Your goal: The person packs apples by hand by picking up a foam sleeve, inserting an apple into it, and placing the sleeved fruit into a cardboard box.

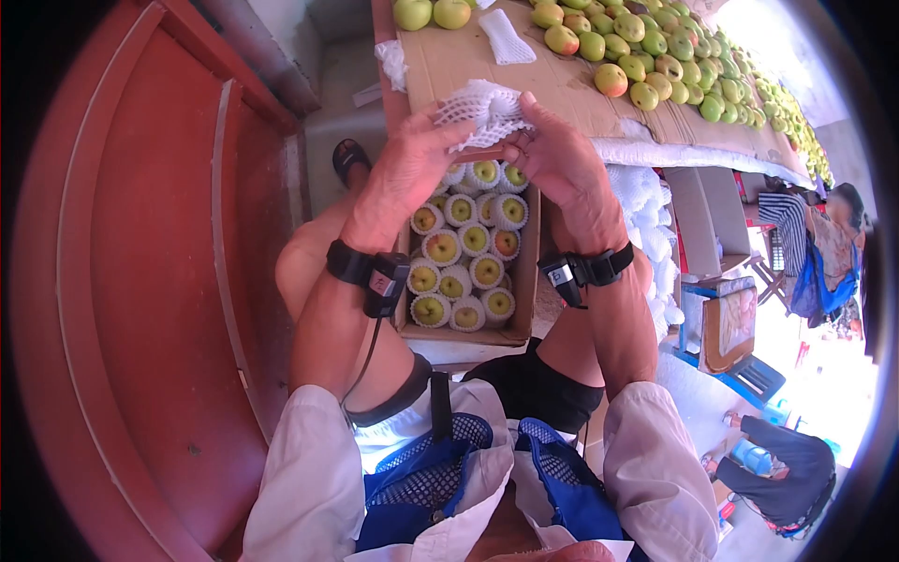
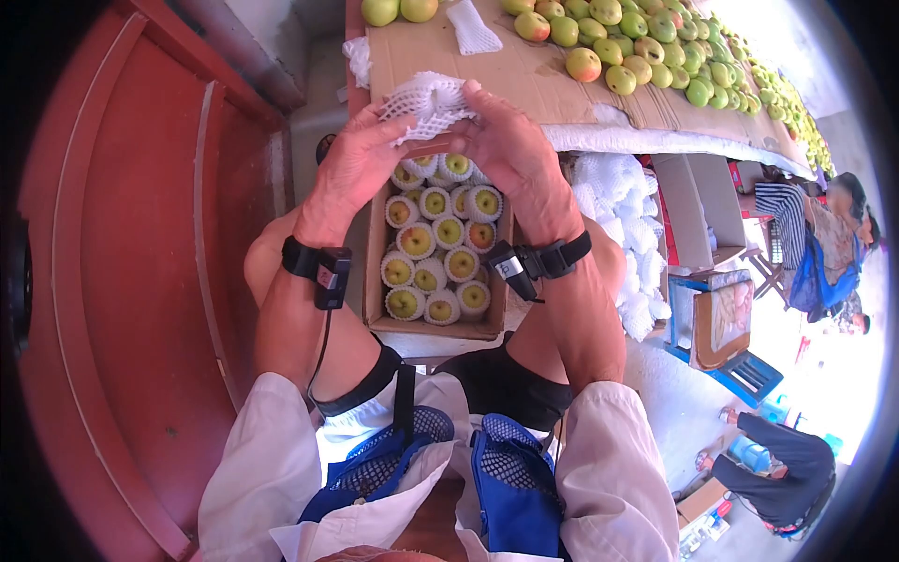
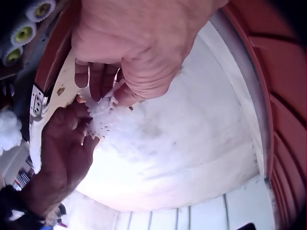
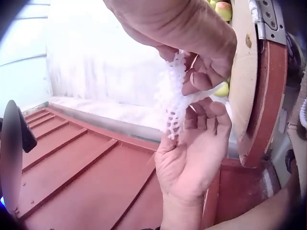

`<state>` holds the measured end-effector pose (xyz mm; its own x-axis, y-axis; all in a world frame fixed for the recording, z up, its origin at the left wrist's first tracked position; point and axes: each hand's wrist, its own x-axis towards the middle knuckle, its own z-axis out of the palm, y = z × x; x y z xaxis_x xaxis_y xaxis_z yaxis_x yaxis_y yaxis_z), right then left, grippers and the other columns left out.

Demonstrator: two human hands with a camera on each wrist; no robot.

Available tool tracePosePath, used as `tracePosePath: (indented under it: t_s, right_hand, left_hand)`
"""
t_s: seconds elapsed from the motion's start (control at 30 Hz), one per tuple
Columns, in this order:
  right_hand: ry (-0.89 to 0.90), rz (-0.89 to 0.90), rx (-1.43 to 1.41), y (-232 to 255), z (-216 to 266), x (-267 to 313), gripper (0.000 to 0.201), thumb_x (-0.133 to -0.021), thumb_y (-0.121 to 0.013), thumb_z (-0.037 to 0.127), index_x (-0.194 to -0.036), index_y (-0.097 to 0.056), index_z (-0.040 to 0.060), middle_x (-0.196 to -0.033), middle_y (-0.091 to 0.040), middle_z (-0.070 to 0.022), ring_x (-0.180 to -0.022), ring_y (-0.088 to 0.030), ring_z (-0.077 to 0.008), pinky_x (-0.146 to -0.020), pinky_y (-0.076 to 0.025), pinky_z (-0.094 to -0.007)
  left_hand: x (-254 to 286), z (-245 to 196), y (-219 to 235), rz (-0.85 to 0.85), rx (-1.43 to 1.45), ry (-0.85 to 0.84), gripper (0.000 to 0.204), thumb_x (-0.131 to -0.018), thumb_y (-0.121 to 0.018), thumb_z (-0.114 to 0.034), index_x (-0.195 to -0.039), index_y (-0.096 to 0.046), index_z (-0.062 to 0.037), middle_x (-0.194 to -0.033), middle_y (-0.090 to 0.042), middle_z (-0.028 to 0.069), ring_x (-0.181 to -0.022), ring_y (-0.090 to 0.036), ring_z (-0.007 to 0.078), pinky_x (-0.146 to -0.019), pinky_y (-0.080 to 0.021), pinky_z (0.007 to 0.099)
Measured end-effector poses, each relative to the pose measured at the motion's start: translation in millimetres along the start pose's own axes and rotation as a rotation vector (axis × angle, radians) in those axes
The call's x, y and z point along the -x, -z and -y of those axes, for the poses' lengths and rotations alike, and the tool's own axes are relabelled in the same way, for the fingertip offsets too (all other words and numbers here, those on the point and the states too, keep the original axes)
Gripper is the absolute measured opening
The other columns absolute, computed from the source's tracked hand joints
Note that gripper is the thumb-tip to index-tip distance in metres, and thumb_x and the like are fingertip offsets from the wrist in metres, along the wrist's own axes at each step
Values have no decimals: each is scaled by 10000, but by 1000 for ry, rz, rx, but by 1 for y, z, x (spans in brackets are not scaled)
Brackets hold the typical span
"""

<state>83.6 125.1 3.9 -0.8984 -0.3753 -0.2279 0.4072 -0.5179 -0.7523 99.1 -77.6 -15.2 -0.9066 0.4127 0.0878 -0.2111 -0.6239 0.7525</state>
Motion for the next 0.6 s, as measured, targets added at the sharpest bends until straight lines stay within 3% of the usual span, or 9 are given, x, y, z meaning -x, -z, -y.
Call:
tracePosePath:
  t_s: [0.17, 0.4, 0.5, 0.6]
  right_hand:
    - [67, -43, -96, -12, 5, 11, 264, -1046, -600, 232, -1191, -599, 12, -1077, -690, -94, -938, -663, -191, -768, -544, -321]
    - [96, -14, -170, -7, 2, 6, 299, -1069, -544, 218, -1265, -552, -8, -1169, -671, -122, -988, -667, -243, -829, -554, -381]
    - [37, 42, -139, 8, -4, -2, 350, -1080, -493, 245, -1266, -558, -44, -1232, -653, -153, -1119, -639, -279, -981, -516, -466]
    - [40, 34, -86, -1, -2, 5, 367, -1078, -485, 260, -1273, -556, -43, -1241, -652, -150, -1130, -636, -277, -984, -510, -453]
  left_hand:
    - [2, -1, -7, -225, -244, 41, 407, -974, -648, -89, -1357, -554, 10, -1239, -660, 80, -1125, -636, 191, -913, -537, 347]
    - [-3, 12, 7, -156, 17, 25, 378, -996, -629, -115, -1349, -556, -2, -1260, -646, 75, -1136, -629, 198, -937, -518, 350]
    - [-5, 10, 4, -133, 137, 43, 382, -1010, -619, -162, -1348, -548, 2, -1288, -634, 84, -1166, -615, 210, -976, -506, 373]
    - [-5, 10, 6, -119, 161, 61, 380, -1027, -595, -197, -1344, -546, 5, -1302, -626, 91, -1189, -603, 218, -1010, -493, 394]
